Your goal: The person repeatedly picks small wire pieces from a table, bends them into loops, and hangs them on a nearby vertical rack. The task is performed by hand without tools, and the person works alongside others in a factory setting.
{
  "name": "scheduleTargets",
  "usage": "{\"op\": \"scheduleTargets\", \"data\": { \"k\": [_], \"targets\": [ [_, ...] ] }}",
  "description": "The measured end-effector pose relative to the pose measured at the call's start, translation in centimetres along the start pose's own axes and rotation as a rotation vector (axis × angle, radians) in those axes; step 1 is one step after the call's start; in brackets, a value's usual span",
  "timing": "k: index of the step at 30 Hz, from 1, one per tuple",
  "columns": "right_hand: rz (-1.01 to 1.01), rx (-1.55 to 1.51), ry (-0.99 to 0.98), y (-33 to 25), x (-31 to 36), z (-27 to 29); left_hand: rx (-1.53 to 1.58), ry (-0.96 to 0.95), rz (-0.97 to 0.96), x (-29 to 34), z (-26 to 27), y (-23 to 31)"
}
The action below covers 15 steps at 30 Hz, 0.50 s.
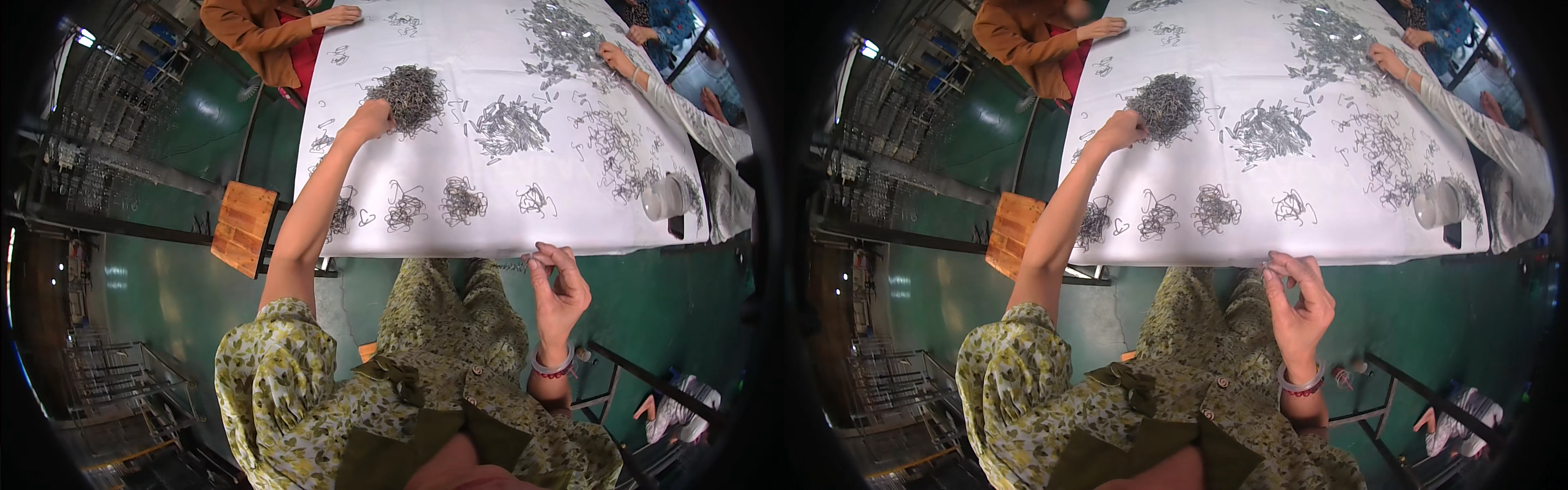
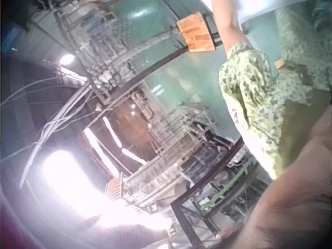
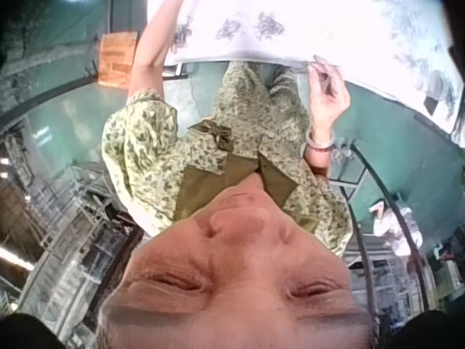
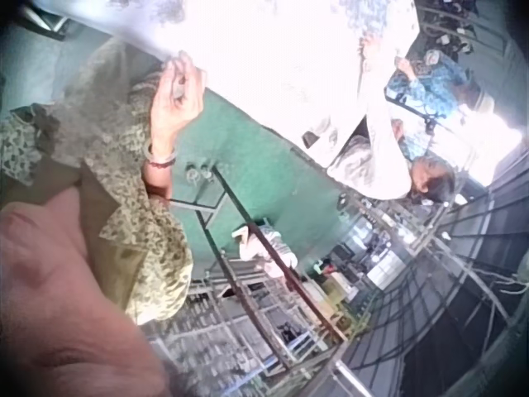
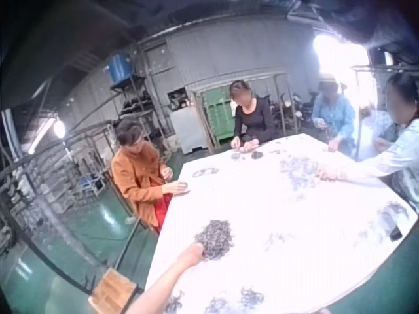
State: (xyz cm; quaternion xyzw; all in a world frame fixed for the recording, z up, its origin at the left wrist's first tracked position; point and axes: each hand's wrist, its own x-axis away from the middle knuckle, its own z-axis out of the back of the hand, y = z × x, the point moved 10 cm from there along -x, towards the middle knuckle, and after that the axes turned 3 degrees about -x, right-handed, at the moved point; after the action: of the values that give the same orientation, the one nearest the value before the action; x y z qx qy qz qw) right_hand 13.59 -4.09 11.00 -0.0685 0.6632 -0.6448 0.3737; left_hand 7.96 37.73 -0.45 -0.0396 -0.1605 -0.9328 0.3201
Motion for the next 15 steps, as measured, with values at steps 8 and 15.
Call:
{"op": "scheduleTargets", "data": {
  "k": [8, 15],
  "targets": [
    [-0.151, -0.147, 0.027, 1.8, 1.4, 0.0, 0.179, 0.038, -0.023, 1.4, -2.7, 0.5],
    [-0.119, -0.131, -0.017, 1.3, 2.0, 0.0, 0.145, -0.044, 0.108, 1.6, -4.2, -0.4]
  ]
}}
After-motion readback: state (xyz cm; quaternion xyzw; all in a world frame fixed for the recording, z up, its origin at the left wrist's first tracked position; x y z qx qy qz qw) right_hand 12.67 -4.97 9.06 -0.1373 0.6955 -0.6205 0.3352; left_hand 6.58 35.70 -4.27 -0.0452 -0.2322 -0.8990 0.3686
